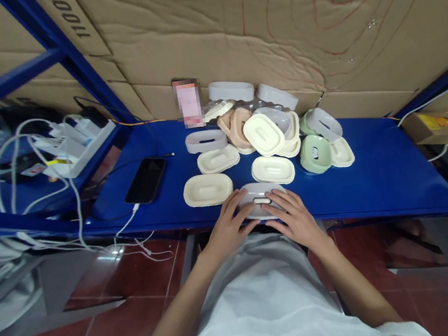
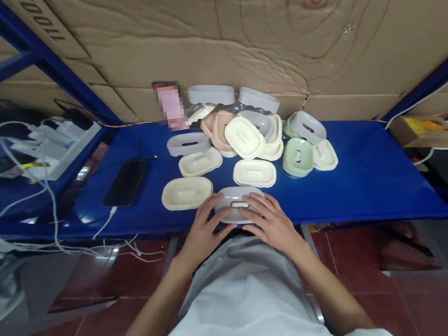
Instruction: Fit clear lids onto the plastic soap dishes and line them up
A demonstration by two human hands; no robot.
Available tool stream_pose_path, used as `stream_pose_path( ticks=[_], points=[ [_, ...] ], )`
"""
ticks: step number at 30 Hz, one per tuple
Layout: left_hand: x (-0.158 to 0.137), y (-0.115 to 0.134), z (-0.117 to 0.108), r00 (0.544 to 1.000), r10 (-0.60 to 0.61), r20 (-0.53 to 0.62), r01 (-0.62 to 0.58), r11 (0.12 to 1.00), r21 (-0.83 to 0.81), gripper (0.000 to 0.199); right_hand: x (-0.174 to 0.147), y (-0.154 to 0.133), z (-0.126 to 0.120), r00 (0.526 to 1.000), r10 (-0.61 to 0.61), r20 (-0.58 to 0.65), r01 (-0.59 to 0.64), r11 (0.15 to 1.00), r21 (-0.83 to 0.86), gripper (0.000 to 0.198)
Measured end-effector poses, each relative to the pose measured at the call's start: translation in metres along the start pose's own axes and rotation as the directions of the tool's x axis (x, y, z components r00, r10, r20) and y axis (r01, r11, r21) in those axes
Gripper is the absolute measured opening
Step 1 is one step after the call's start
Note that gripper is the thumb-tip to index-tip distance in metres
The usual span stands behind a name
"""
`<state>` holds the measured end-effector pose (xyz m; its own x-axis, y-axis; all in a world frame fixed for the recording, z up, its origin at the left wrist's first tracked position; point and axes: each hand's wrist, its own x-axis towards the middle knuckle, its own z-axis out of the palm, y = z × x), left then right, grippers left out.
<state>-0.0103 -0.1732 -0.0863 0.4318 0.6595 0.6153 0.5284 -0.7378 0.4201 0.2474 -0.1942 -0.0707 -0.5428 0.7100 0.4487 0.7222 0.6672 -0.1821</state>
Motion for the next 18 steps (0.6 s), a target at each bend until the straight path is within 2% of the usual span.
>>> stream_pose_path(
  ticks=[4, 7, 9, 13, 15, 18],
  points=[
    [-0.003, -0.006, -0.006, 0.999, -0.042, 0.027, 0.043, 0.999, -0.032, 0.048, 0.001, -0.003, 0.002, 0.999, 0.039, -0.018, -0.04, 0.999, -0.005, 0.044],
    [0.014, -0.026, -0.029, 0.993, -0.113, -0.045, 0.113, 0.994, -0.003, 0.05, 0.001, -0.004, 0.002, 0.996, 0.083, -0.024, -0.083, 0.997, 0.012, 0.045],
    [0.044, -0.047, -0.049, 0.986, -0.143, -0.087, 0.148, 0.987, 0.06, 0.048, 0.002, -0.005, 0.002, 0.995, 0.101, -0.026, -0.1, 0.995, 0.02, 0.045],
    [0.13, -0.103, -0.078, 0.974, -0.172, -0.146, 0.194, 0.969, 0.155, 0.044, 0.001, -0.005, 0.003, 0.994, 0.111, -0.024, -0.11, 0.993, 0.028, 0.042],
    [0.169, -0.133, -0.08, 0.972, -0.187, -0.146, 0.209, 0.965, 0.159, 0.046, 0.001, -0.004, 0.004, 0.993, 0.116, -0.026, -0.115, 0.993, 0.037, 0.041],
    [0.21, -0.174, -0.069, 0.984, -0.17, -0.06, 0.176, 0.977, 0.12, 0.06, 0.0, -0.004, 0.006, 0.992, 0.121, -0.031, -0.12, 0.992, 0.042, 0.042]
  ],
)
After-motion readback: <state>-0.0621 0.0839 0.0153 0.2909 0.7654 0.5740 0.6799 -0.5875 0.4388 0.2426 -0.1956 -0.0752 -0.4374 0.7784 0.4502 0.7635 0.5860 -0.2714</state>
